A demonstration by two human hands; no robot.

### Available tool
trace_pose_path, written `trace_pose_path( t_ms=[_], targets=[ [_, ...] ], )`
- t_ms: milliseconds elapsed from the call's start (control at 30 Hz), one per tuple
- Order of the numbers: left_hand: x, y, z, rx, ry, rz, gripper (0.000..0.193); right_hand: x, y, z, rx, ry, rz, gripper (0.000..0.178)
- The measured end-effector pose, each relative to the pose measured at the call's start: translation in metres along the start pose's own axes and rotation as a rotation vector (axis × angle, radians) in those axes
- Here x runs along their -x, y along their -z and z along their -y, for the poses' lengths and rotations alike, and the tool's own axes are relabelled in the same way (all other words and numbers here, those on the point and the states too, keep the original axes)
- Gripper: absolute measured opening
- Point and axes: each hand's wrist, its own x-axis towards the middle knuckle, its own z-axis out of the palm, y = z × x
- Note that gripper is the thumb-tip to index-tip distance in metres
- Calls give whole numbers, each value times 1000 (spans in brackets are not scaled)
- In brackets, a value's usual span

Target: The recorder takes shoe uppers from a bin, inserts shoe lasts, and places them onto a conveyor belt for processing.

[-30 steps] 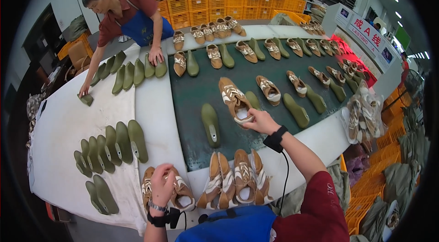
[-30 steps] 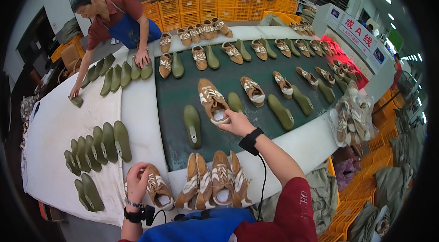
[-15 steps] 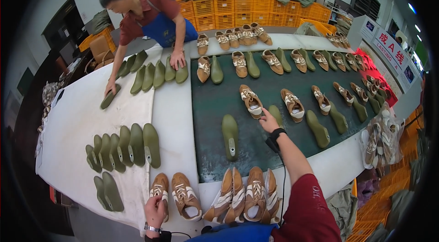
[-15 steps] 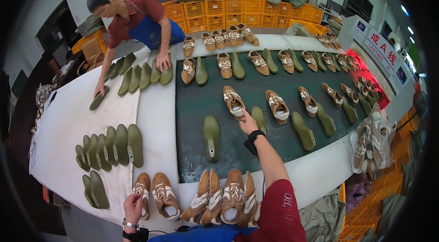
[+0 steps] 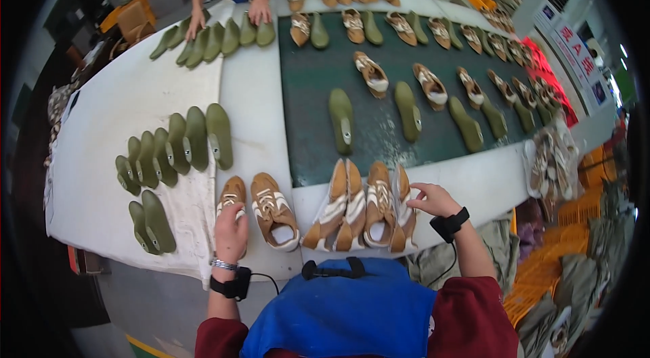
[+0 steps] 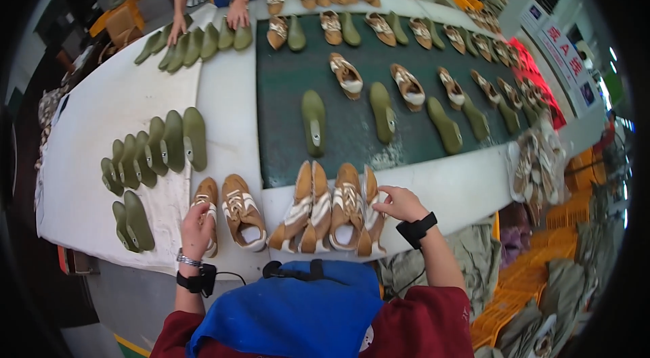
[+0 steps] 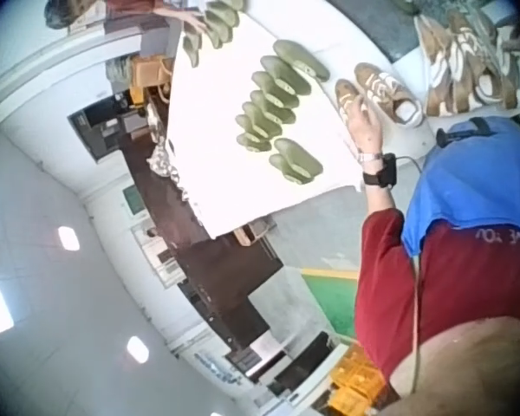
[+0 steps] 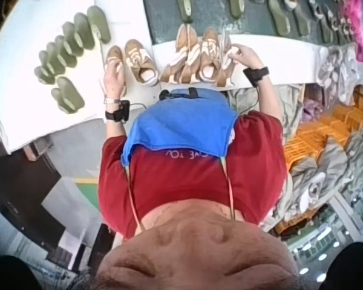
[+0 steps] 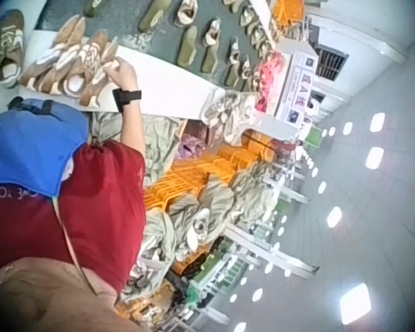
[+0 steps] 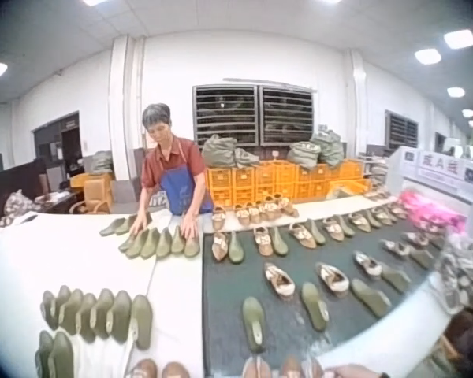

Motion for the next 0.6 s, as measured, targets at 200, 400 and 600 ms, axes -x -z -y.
trace_pose_path(
  t_ms=[200, 400, 600],
  targets=[
    [2, -54, -101, 196, -331, 255, 20, 48, -70, -17, -211, -210, -165, 76],
    [-3, -83, -139, 255, -466, 505, 21, 50, -75, -16, -964, -213, -518, 45],
    [-16, -103, -164, 674, -297, 704, 78, 77, -41, 97, -1115, 153, -312, 39]
  ],
)
